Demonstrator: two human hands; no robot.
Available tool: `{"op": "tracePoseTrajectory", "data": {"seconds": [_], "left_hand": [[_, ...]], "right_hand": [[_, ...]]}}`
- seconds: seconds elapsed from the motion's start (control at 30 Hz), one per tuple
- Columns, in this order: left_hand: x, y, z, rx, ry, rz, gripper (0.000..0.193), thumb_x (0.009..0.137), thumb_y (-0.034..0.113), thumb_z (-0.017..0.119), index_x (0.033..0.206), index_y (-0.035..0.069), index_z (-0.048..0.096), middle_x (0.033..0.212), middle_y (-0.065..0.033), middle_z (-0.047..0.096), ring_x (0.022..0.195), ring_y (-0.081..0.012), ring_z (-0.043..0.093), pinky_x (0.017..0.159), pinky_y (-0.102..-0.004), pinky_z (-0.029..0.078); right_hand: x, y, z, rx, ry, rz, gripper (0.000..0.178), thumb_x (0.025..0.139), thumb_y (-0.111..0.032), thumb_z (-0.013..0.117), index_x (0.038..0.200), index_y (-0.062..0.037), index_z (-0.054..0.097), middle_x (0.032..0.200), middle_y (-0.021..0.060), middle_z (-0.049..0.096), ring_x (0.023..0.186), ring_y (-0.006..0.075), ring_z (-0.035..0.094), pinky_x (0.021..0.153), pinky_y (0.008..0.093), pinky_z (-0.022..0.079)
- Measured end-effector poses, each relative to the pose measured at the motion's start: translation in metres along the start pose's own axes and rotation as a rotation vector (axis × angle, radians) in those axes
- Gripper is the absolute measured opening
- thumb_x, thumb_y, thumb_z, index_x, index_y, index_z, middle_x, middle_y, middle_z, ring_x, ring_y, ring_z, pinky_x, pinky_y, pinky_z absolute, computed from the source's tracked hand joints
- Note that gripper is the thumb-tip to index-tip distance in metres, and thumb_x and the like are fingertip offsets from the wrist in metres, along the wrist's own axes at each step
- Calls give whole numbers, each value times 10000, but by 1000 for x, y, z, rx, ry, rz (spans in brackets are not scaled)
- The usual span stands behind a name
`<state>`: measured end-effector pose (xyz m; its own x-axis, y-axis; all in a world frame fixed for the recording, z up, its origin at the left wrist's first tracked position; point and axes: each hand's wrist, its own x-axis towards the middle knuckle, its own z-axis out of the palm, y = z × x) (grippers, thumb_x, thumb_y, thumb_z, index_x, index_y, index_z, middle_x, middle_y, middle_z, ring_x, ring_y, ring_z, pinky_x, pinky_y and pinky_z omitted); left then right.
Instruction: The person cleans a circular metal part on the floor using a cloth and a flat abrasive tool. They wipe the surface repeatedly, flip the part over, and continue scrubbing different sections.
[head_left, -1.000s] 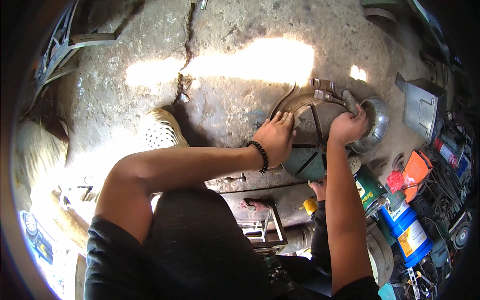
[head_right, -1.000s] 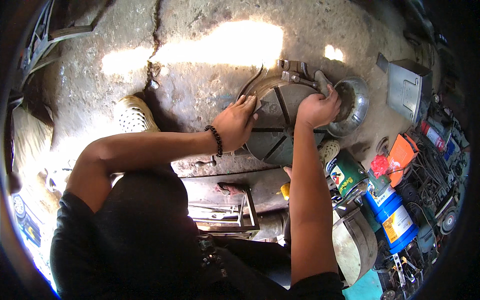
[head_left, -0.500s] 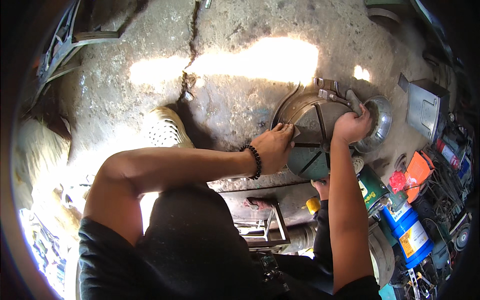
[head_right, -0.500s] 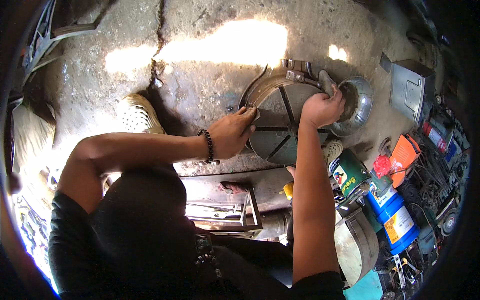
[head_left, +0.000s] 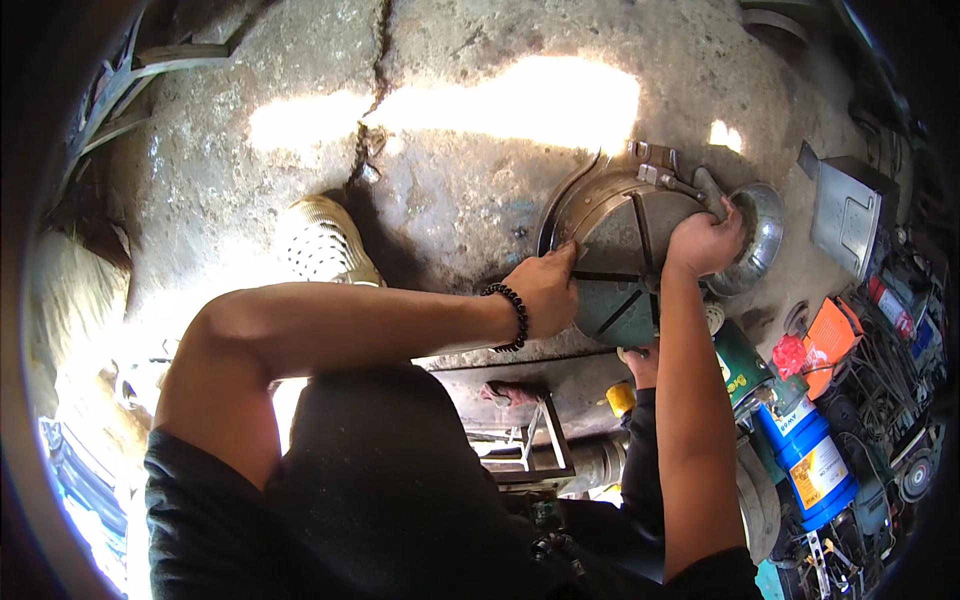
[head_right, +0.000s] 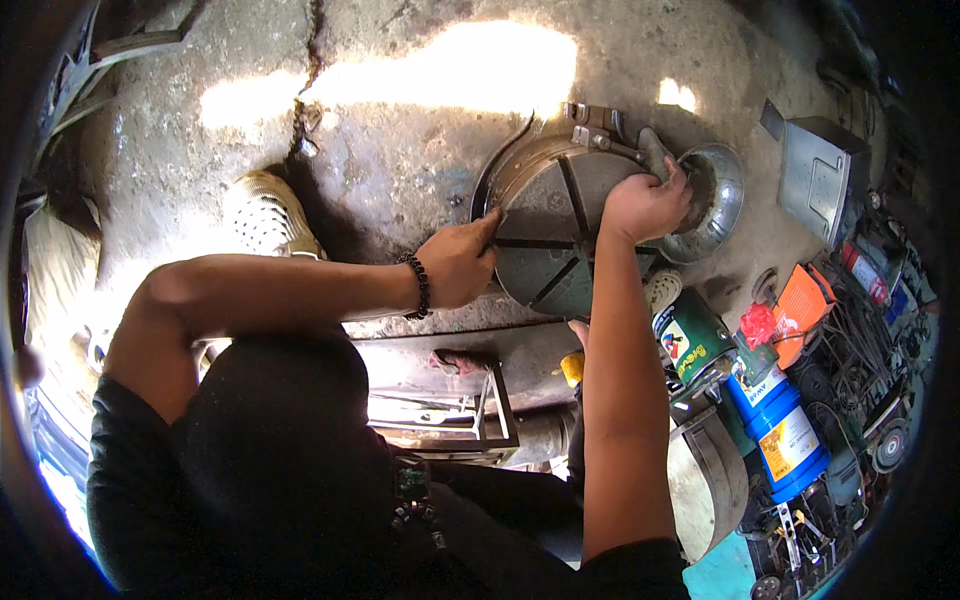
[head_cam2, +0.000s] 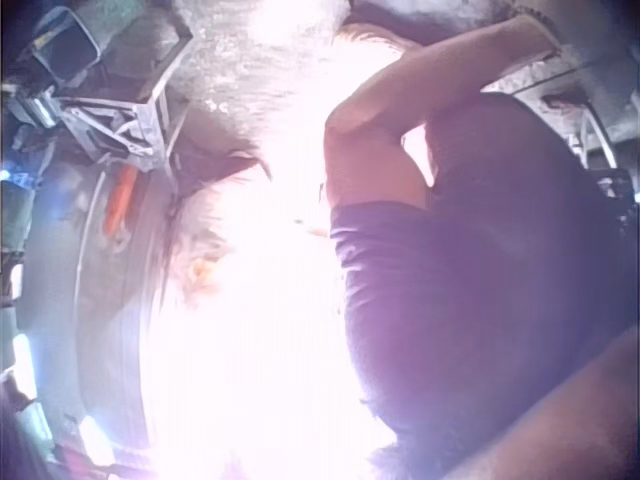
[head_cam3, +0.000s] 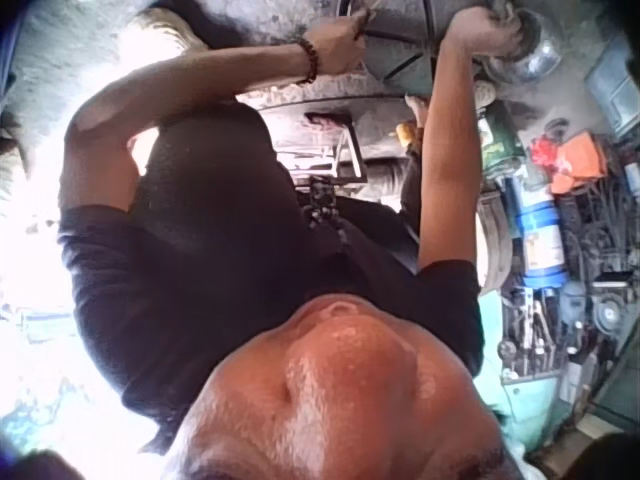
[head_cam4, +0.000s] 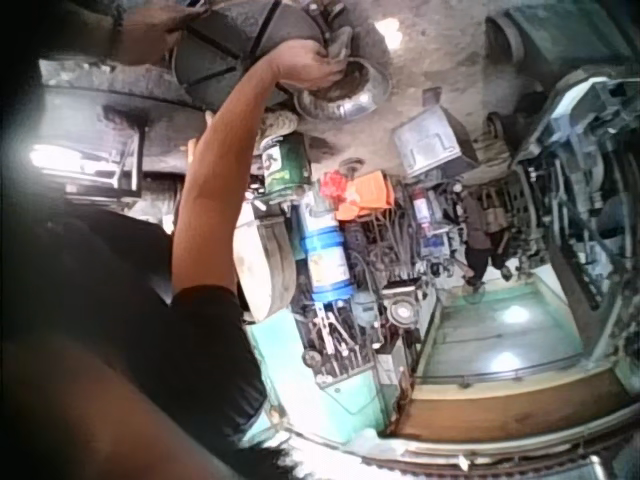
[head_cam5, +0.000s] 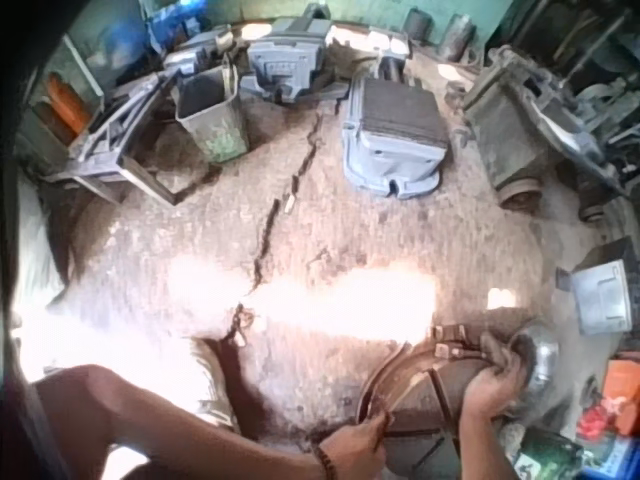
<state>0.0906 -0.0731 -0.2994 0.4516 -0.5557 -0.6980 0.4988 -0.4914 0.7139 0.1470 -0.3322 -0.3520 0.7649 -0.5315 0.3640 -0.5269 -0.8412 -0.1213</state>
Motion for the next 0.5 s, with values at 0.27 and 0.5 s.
{"op": "tracePoseTrajectory", "data": {"seconds": [0.27,0.5], "left_hand": [[4,-3,5,11,16,23,661,917,175,498,1468,-149,329,1273,-375,578,1201,-484,570,1068,-467,439],[7,4,-6,126,44,91,455,883,112,499,1265,-134,464,1070,-362,655,1040,-472,652,935,-513,515]], "right_hand": [[5,-2,3,2,12,-16,324,771,-13,516,1013,-60,725,1043,189,664,997,417,619,912,538,466],[8,-13,-1,21,-2,21,320,770,-15,518,1010,-60,726,1049,182,665,1002,420,619,901,543,466]]}}
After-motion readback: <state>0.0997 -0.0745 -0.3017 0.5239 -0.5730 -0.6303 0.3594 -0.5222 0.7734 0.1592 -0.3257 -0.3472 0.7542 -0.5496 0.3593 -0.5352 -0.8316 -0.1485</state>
